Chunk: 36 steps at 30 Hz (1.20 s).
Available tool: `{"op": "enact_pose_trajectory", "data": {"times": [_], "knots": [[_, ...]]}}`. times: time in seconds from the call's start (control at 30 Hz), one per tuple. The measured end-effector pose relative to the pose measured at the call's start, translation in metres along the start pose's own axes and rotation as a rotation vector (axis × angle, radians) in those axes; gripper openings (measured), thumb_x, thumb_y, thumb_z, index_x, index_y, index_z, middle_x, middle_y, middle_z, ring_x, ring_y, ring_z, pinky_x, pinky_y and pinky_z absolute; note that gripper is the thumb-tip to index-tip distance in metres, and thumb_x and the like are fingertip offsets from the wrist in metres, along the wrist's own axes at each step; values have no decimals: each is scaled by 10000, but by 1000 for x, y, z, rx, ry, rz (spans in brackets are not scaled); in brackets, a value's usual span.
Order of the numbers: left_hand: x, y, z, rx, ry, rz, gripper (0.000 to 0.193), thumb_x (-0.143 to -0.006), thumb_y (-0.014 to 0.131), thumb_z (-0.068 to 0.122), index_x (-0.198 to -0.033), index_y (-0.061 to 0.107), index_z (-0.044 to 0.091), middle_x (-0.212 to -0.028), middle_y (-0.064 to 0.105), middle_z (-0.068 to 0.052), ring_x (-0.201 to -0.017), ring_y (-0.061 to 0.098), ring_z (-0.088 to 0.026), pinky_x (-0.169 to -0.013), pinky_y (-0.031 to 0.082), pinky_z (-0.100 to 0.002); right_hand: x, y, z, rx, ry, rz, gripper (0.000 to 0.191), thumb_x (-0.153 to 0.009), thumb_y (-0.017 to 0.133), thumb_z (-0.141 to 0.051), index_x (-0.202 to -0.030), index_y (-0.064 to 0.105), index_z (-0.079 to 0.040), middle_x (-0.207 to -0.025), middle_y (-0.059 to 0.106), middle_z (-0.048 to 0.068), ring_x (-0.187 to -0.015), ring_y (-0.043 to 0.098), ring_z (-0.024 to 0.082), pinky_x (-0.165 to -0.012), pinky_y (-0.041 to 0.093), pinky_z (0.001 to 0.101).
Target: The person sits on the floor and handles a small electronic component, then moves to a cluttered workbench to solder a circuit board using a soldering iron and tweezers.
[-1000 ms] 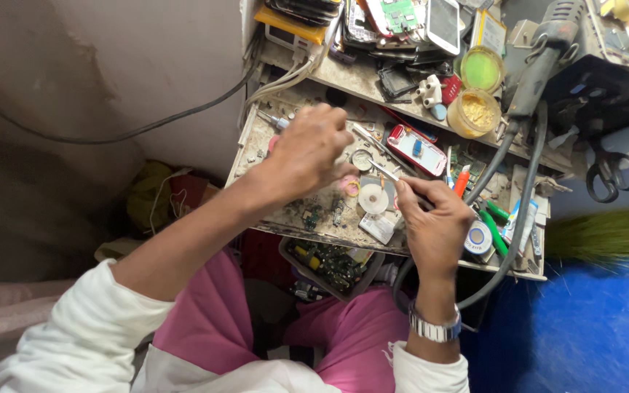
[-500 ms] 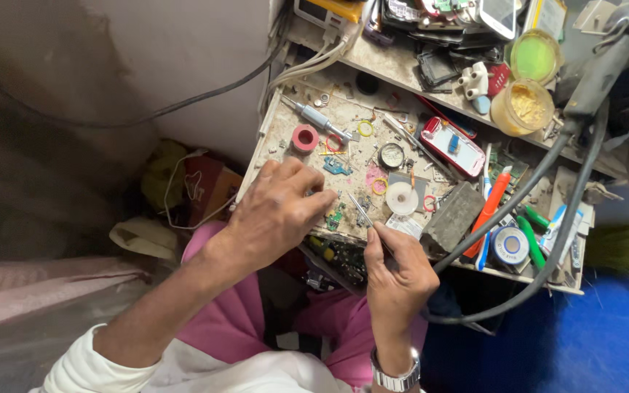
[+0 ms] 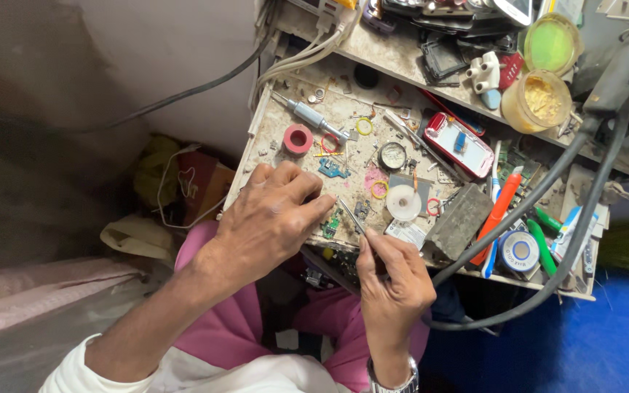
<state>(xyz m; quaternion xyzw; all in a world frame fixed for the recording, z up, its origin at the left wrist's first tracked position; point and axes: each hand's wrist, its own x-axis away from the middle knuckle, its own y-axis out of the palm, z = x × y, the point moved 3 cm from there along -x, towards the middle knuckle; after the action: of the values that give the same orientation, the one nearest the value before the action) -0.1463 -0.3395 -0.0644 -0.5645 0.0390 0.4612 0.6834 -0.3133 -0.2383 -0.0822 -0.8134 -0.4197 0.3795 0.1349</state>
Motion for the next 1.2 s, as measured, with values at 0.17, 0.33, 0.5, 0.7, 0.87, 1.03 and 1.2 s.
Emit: {"op": "enact_pose_trajectory", "data": {"times": [0.17, 0.33, 0.5, 0.7, 0.87, 1.03, 1.2], "knots": [[1, 2, -2, 6, -5, -7, 232, -879, 741, 169, -1093, 721, 82, -1017, 642, -41, -999, 597, -243, -836, 451, -416, 1, 4, 2, 6, 4, 3, 206, -870, 806, 32, -1066, 765, -13, -953, 708, 85, -744, 653, 111, -652, 539, 245], [2, 2, -3, -5, -6, -12, 241, -879, 739, 172, -1101, 726, 79, -1014, 643, -44, -988, 596, -246, -833, 449, -417, 2, 4, 1, 24, -37, -3, 219, -869, 800, 41, -1077, 760, -15, -966, 698, 89, -798, 671, 120, -690, 557, 250], [2, 3, -2, -7, -7, -10, 230, -891, 739, 174, -1100, 729, 77, -1012, 647, -39, -995, 599, -237, -838, 452, -413, 4, 3, 0, 12, -42, 5, 220, -870, 798, 51, -1079, 758, -5, -962, 689, 92, -796, 666, 123, -683, 550, 249], [3, 4, -3, 3, -11, -7, 226, -887, 741, 174, -1092, 736, 78, -1015, 650, -38, -1007, 603, -233, -844, 454, -409, 5, 2, 2, -10, 24, 17, 216, -866, 804, 49, -1070, 760, -5, -962, 696, 89, -776, 656, 100, -667, 540, 232], [3, 3, -4, 7, -9, 14, 232, -875, 752, 171, -1086, 743, 75, -1002, 648, -33, -1016, 607, -229, -856, 453, -406, 5, 1, 4, -63, 34, 69, 170, -911, 773, 35, -1078, 743, 22, -996, 702, 86, -801, 651, 95, -693, 544, 221], [8, -8, 4, 48, 4, 190, 209, -905, 786, 173, -1091, 758, 80, -1010, 651, -28, -989, 613, -229, -859, 458, -398, 12, -7, 6, -317, 270, 135, 206, -994, 694, -10, -1195, 689, 30, -1007, 720, 88, -812, 630, 86, -704, 520, 212], [30, -23, 29, 411, -107, 281, 247, -927, 778, 189, -1126, 756, 44, -1020, 666, -70, -970, 635, -227, -867, 524, -377, 29, 5, -7, -836, 417, 123, 231, -981, 653, -44, -1201, 606, 11, -1042, 741, 97, -836, 697, 117, -718, 555, 231]]}}
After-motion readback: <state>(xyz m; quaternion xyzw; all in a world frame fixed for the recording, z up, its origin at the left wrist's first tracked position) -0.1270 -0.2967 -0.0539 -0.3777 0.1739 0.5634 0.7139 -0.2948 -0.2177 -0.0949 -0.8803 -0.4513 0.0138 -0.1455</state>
